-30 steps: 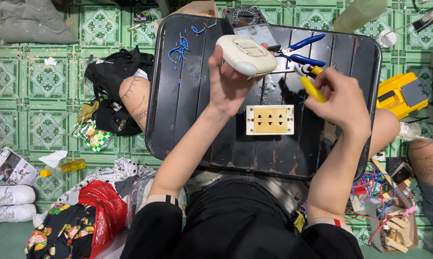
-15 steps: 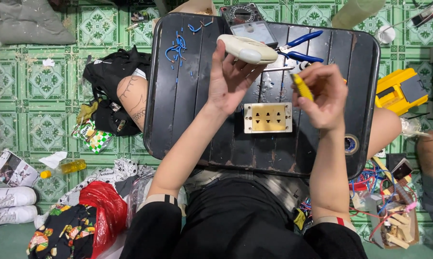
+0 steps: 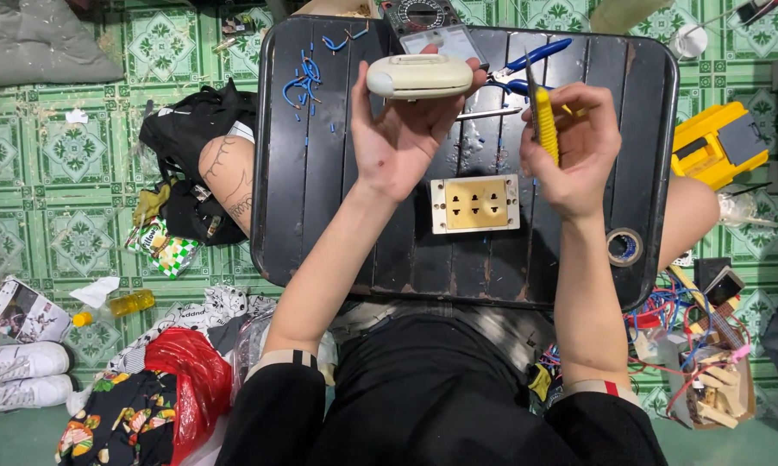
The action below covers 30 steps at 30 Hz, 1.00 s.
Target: The person sits on the floor and uses a screwdriver to tighten screws on a white electrical socket. They then use a utility knife to cut and strip wires connected to the socket and a white plastic housing. The person manipulates the wires and components on a black lap desk.
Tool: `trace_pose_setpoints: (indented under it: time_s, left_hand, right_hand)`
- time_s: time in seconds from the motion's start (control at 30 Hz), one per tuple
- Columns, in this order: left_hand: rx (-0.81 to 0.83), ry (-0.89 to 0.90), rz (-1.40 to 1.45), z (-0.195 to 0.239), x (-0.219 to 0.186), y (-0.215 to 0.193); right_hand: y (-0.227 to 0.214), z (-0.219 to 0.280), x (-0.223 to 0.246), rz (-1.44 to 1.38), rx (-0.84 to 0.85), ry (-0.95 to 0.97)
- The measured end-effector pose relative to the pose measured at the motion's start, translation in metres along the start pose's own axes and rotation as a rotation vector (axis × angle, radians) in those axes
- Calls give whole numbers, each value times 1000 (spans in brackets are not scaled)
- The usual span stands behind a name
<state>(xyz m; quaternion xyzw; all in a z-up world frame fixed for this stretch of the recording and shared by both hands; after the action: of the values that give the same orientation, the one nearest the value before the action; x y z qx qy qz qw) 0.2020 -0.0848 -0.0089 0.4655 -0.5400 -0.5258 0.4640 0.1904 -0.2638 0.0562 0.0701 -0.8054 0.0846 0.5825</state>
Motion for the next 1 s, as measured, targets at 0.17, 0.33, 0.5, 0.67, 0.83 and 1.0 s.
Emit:
trace_pose_setpoints:
  time_s: [0.17, 0.33, 0.5, 0.67, 0.83, 1.0]
  left_hand:
    - [-14, 32, -43, -2, -4, -2]
    - [-72, 136, -225, -3, -9, -11]
    - [-145, 276, -434, -3, -20, -23]
    - [87, 281, -400, -4, -16, -12]
    - [196, 368, -485, 2, -18, 9]
    - [81, 635, -973, 8, -36, 1]
  right_hand:
    - [3, 5, 1, 27, 47, -83]
    - [6, 10, 2, 171, 23, -184]
    - [5, 12, -1, 177, 33, -212]
    - [8, 11, 9, 127, 35, -190]
    - [7, 14, -6, 167, 123, -208]
    - [18, 16, -2, 72, 225, -154]
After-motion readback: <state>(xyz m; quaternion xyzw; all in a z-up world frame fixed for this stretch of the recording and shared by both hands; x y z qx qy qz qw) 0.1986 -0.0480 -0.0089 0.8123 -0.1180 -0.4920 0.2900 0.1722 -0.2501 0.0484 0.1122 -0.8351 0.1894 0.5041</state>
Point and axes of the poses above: each hand's wrist, its own z-axis away from the middle knuckle, its own y-axis out of the palm, x = y × z, the point moved 8 cm from there along -z, towards the middle knuckle, and after that the axes turned 9 degrees about y, right-handed, at the moved point
